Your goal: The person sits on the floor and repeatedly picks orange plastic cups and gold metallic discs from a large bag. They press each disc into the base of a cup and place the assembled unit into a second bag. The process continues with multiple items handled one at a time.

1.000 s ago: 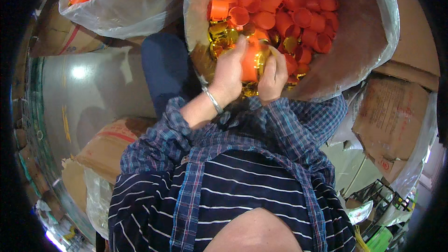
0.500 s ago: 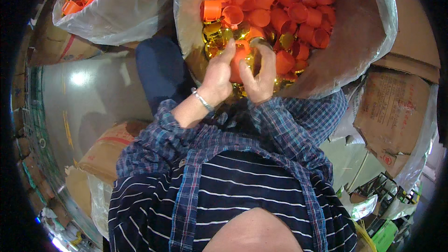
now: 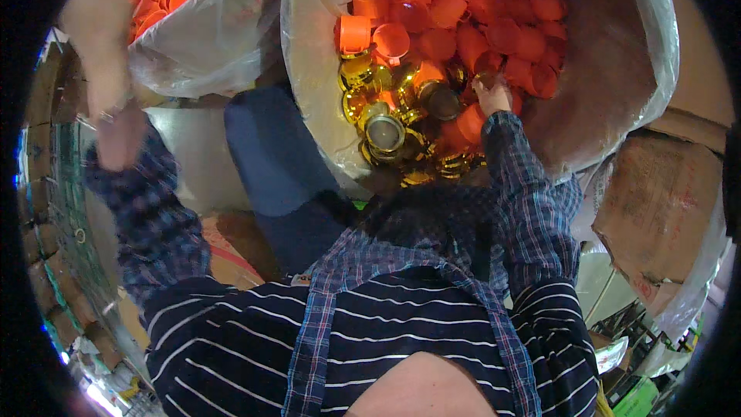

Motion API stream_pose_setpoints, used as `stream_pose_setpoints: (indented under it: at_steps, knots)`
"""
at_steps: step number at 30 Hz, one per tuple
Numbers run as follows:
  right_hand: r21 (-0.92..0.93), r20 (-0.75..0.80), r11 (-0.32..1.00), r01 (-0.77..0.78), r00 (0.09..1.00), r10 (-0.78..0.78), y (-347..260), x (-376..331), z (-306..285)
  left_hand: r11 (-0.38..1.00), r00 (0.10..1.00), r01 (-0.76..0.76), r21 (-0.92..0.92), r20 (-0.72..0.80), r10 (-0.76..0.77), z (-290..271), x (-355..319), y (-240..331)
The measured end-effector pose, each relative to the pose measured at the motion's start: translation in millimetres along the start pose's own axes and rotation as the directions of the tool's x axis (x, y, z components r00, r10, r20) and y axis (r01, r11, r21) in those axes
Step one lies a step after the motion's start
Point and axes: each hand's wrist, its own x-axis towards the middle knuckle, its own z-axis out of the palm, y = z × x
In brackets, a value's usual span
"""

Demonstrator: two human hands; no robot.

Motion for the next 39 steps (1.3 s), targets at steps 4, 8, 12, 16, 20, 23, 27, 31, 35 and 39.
stream_pose_setpoints:
  at_steps: [4, 8, 12, 16, 20, 23, 27, 31, 35, 39]
  knots:
    - [0.046, 0.149, 0.979, -0.198, 0.971, 0.189, -10, 41, -27, 0.714, 0.938, 0.025, -0.7, 0.264, 0.226, 40, -84, 196]
    - [-0.37, -0.184, 0.929, -0.005, 0.981, -0.068, 21, 53, 38, 0.868, 0.484, 0.361, -0.342, 0.864, 0.139, 129, -123, 249]
    - [-0.155, -0.125, 0.987, 0.034, 0.991, -0.054, 40, 58, 53, 0.752, 0.488, 0.649, -0.119, 0.822, -0.292, 206, -166, 245]
    - [0.102, -0.148, 0.995, 0.003, 0.989, 0.012, 28, 36, 45, 0.398, 0.408, 0.89, -0.224, 0.781, -0.473, 236, -209, 254]
    - [0.361, -0.282, 0.932, 0.032, 0.956, 0.076, 13, 10, 34, 0.399, 0.434, 0.875, -0.274, 0.811, -0.393, 227, -202, 258]
    - [0.564, -0.255, 0.81, 0.16, 0.967, -0.013, 0, -19, 17, 0.357, 0.557, 0.825, -0.438, 0.739, -0.379, 193, -170, 263]
    - [0.743, -0.379, 0.418, 0.524, 0.843, -0.383, -37, -95, -1, -0.601, 0.344, 0.745, -0.289, 0.939, -0.025, 106, -140, 282]
    - [0.421, -0.586, 0.441, 0.793, 0.609, -0.535, -68, -187, 7, -0.796, 0.323, 0.604, -0.034, 0.924, 0.205, 10, -144, 301]
    - [0.337, -0.688, 0.408, 0.849, 0.518, -0.509, -85, -231, 15, -0.834, 0.317, 0.543, -0.097, 0.943, 0.097, -39, -145, 307]
    - [0.307, -0.755, 0.345, 0.887, 0.447, -0.479, -93, -247, 21, -0.759, 0.403, 0.597, -0.26, 0.915, 0.004, -65, -149, 309]
